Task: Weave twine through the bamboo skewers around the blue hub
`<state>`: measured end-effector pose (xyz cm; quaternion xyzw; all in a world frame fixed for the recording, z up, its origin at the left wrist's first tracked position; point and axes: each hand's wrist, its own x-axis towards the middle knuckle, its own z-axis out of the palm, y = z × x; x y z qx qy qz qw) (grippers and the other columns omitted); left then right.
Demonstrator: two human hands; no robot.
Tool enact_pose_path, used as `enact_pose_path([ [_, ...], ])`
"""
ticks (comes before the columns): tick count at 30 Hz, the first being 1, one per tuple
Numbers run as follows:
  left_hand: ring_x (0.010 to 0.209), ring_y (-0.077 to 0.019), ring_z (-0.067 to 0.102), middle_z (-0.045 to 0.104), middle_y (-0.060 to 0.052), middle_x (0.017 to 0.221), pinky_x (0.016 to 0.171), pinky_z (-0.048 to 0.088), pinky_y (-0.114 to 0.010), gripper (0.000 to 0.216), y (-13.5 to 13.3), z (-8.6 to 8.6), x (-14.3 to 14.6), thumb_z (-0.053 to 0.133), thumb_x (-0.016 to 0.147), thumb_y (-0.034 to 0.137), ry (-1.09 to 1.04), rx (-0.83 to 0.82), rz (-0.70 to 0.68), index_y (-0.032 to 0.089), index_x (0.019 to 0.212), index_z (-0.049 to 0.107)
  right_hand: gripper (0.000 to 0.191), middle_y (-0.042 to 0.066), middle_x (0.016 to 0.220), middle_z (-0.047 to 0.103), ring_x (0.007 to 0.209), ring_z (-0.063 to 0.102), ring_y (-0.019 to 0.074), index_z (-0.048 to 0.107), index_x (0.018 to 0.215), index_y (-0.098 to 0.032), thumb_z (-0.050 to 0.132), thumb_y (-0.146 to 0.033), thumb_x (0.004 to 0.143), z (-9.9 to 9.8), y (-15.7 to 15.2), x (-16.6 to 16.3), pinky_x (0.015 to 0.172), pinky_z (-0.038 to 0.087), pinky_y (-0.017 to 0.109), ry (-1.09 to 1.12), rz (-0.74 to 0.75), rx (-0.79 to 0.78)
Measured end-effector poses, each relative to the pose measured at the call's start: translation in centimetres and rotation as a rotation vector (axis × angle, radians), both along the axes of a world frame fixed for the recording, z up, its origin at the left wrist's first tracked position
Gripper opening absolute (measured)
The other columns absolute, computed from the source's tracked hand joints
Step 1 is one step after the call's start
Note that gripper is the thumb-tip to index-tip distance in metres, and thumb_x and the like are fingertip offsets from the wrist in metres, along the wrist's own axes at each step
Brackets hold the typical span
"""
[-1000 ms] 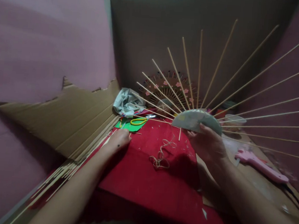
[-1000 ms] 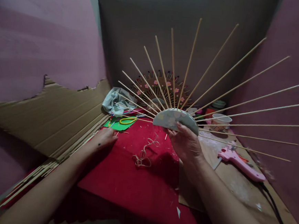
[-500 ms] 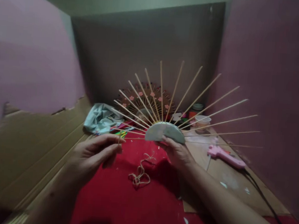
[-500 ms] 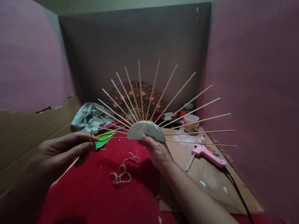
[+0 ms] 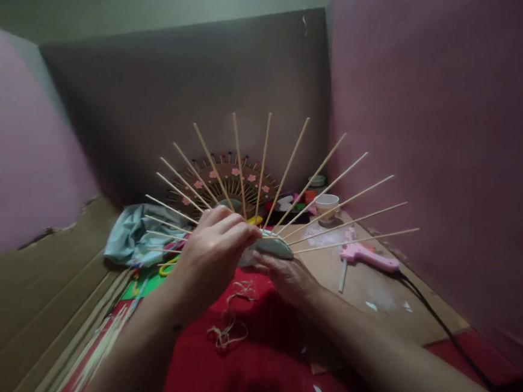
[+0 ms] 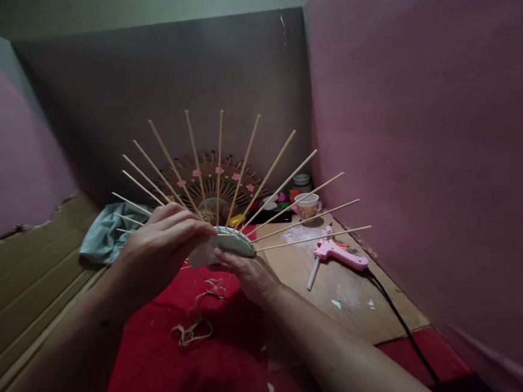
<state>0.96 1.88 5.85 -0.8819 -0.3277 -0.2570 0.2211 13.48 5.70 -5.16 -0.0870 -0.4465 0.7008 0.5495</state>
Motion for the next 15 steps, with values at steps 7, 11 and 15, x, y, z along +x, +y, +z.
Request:
enact_pose_path([
  [7,0.075,-0.0183,0.045,0.062,-0.006,0.079,0.070,0.035,-0.034,0.016,0.3,-0.4,0.5,0.047,0.087,0.023,0.070,0.016,-0.006,0.019,0.088,0.062,0.020,-0.005,0.082,0.066,0.081,0.060,0.0141,0.068,0.087,-0.024,0.067,-0.017,0.069,1.2,-0.9,1.1,0.076,0.052,0.030,-0.127,-0.053,0.041],
  [11,0.076,-0.0182,0.047,0.062,-0.005,0.081,0.073,0.034,-0.035,0.015,0.3,-0.3,0.4,0.047,0.086,0.022,0.101,0.032,0.000,0.019,0.087,0.062,0.021,-0.006,0.081,0.067,0.079,0.060,0.0140,0.069,0.085,-0.025,0.065,-0.014,0.068,1.6,-1.0,1.5,0.075,0.051,0.028,-0.174,-0.094,0.055],
  [15,0.076,-0.0186,0.047,0.062,-0.005,0.081,0.072,0.033,-0.035,0.013,0.2,-0.3,0.4,0.048,0.085,0.020,0.113,0.068,0.020,0.019,0.087,0.062,0.017,-0.007,0.073,0.067,0.073,0.060,0.0136,0.069,0.080,-0.025,0.063,-0.014,0.069,1.0,-0.7,1.4,0.073,0.050,0.027,-0.234,-0.139,0.118],
])
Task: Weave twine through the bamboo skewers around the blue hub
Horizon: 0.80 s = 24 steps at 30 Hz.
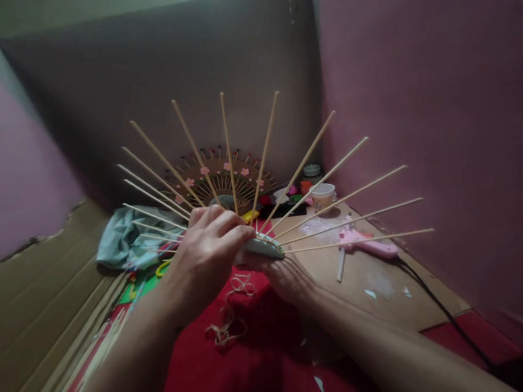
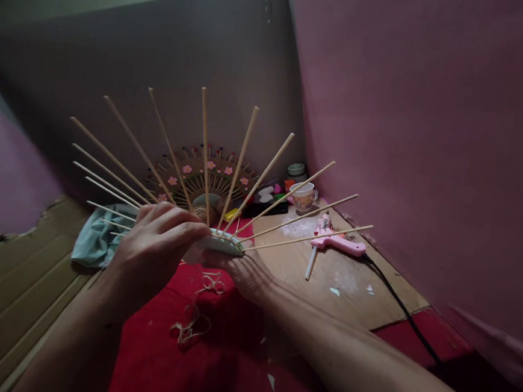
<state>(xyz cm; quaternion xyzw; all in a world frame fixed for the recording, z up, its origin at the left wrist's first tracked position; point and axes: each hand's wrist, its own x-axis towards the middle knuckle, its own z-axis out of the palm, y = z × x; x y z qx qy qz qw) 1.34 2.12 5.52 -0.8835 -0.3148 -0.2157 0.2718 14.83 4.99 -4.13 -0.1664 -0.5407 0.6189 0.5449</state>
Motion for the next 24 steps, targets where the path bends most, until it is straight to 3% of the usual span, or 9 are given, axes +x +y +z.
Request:
enact_pose_path([
  [5,0.076,-0.0184,0.047,0.063,-0.005,0.081,0.074,0.032,-0.035,0.014,0.0,0.0,-0.1,0.047,0.086,0.019,0.005,0.007,-0.019,0.021,0.087,0.061,0.015,-0.007,0.071,0.067,0.074,0.061,0.0147,0.069,0.080,-0.025,0.062,-0.018,0.069,-0.1,-0.1,0.3,0.071,0.050,0.028,-0.016,0.011,0.063],
  [12,0.075,-0.0173,0.048,0.063,-0.004,0.080,0.077,0.033,-0.035,0.015,-0.2,0.2,0.0,0.046,0.086,0.017,0.014,0.009,-0.034,0.020,0.085,0.061,0.014,-0.003,0.081,0.070,0.089,0.062,0.0169,0.069,0.082,-0.023,0.062,-0.021,0.070,-0.3,-0.2,0.8,0.090,0.044,0.033,-0.108,-0.017,0.129],
  [24,0.074,-0.0183,0.047,0.063,-0.005,0.081,0.073,0.037,-0.036,0.017,-0.5,0.2,0.4,0.045,0.086,0.017,-0.007,0.034,-0.019,0.020,0.086,0.061,0.027,0.003,0.094,0.071,0.088,0.066,0.0179,0.066,0.097,-0.017,0.049,-0.023,0.076,1.0,-0.5,1.0,0.081,0.052,0.031,-0.216,-0.091,0.229],
])
